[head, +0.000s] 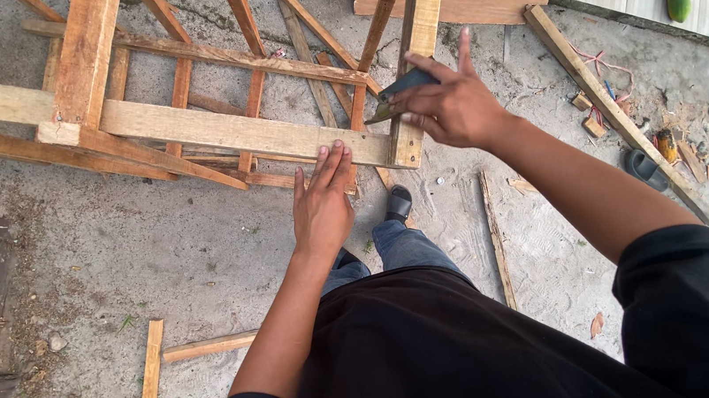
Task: The person sands the surface of wooden frame slats by hand using a piece of sandpaper.
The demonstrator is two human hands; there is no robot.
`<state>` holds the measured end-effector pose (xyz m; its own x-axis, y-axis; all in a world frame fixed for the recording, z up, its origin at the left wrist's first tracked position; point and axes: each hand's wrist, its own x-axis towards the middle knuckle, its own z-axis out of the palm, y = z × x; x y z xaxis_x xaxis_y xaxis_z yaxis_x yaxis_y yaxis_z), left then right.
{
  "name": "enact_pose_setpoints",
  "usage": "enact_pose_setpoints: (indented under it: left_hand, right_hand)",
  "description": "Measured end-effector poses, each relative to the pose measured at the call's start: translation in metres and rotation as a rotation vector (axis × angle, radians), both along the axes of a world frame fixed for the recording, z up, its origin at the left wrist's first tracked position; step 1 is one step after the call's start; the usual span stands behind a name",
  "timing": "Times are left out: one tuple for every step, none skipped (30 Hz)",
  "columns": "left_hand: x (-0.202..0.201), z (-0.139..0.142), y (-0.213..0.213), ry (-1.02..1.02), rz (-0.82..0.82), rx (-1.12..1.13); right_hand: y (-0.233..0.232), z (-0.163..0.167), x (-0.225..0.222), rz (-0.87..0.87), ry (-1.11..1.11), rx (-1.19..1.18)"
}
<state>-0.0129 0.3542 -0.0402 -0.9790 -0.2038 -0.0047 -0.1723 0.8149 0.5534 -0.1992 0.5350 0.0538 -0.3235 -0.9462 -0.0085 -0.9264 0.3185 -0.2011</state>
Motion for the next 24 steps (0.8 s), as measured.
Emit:
enact_pose_setpoints:
  left_hand:
    - [0.000,0.000,0.000,-0.008,0.003,-0.001]
    - [-0.001,-0.001,0.000,-0.015,0.006,-0.004]
    - [-0.001,-0.001,0.000,-0.023,0.009,-0.003]
    - [-0.001,-0.002,0.001,-0.015,0.009,-0.004]
    - [-0.002,-0.002,0.002,-0.003,0.010,-0.008]
    - [-0.003,-0.002,0.002,0.008,0.011,-0.012]
    - [-0.003,-0.002,0.002,0.016,0.016,-0.021]
    - [-0.002,-0.002,0.002,0.024,0.018,-0.026]
    - [-0.002,-0.002,0.003,0.035,0.020,-0.032]
    - [-0.002,-0.001,0.004,0.032,0.022,-0.028]
    - [-0.002,-0.001,0.004,0.028,0.028,-0.027]
    - [-0.003,0.000,0.005,0.025,0.033,-0.027]
    - [-0.003,0.000,0.006,0.029,0.037,-0.026]
    - [-0.004,0.001,0.007,0.033,0.043,-0.023]
    - [-0.006,0.002,0.008,0.038,0.049,-0.020]
    - [-0.006,0.002,0.008,0.053,0.054,-0.022]
    - [-0.006,0.003,0.009,0.066,0.056,-0.019]
    - [-0.007,0.003,0.010,0.081,0.058,-0.017]
    - [-0.007,0.003,0.011,0.077,0.061,-0.023]
    - [-0.007,0.004,0.012,0.069,0.066,-0.032]
    - [-0.007,0.004,0.013,0.062,0.071,-0.042]
    - [-0.009,0.004,0.014,0.076,0.077,-0.051]
    - [-0.011,0.003,0.016,0.087,0.085,-0.056]
    - [-0.012,0.004,0.018,0.094,0.093,-0.059]
  right_hand:
    - [0.000,0.000,-0.001,0.034,-0.018,-0.017]
    - [0.000,0.000,-0.002,0.068,-0.034,-0.036]
    - [0.000,0.000,-0.002,0.115,-0.072,-0.024]
    - [0.000,-0.001,-0.003,0.160,-0.111,-0.011]
    - [0.000,-0.001,-0.004,0.207,-0.145,0.000]
    - [0.001,-0.001,-0.004,0.167,-0.090,-0.042]
    - [0.001,-0.001,-0.005,0.123,-0.040,-0.080]
    - [0.002,-0.002,-0.005,0.075,0.011,-0.114]
    - [0.002,-0.002,-0.006,0.070,0.038,-0.116]
    - [0.003,-0.003,-0.006,0.068,0.065,-0.124]
    - [0.003,-0.003,-0.007,0.070,0.091,-0.135]
    - [0.004,-0.004,-0.007,0.137,0.038,-0.099]
    - [0.005,-0.004,-0.007,0.202,-0.013,-0.060]
    - [0.006,-0.005,-0.008,0.269,-0.064,-0.019]
    - [0.007,-0.006,-0.009,0.246,-0.016,-0.024]
    - [0.007,-0.006,-0.011,0.222,0.028,-0.028]
    - [0.008,-0.007,-0.013,0.195,0.069,-0.028]
    - [0.008,-0.007,-0.015,0.137,0.091,-0.003]
    - [0.009,-0.008,-0.018,0.082,0.115,0.017]
    - [0.009,-0.008,-0.021,0.030,0.135,0.035]
    - [0.010,-0.009,-0.023,0.116,0.038,0.001]
    - [0.010,-0.010,-0.024,0.200,-0.056,-0.033]
    - [0.011,-0.011,-0.027,0.286,-0.153,-0.064]
    - [0.011,-0.012,-0.031,0.299,-0.138,-0.022]
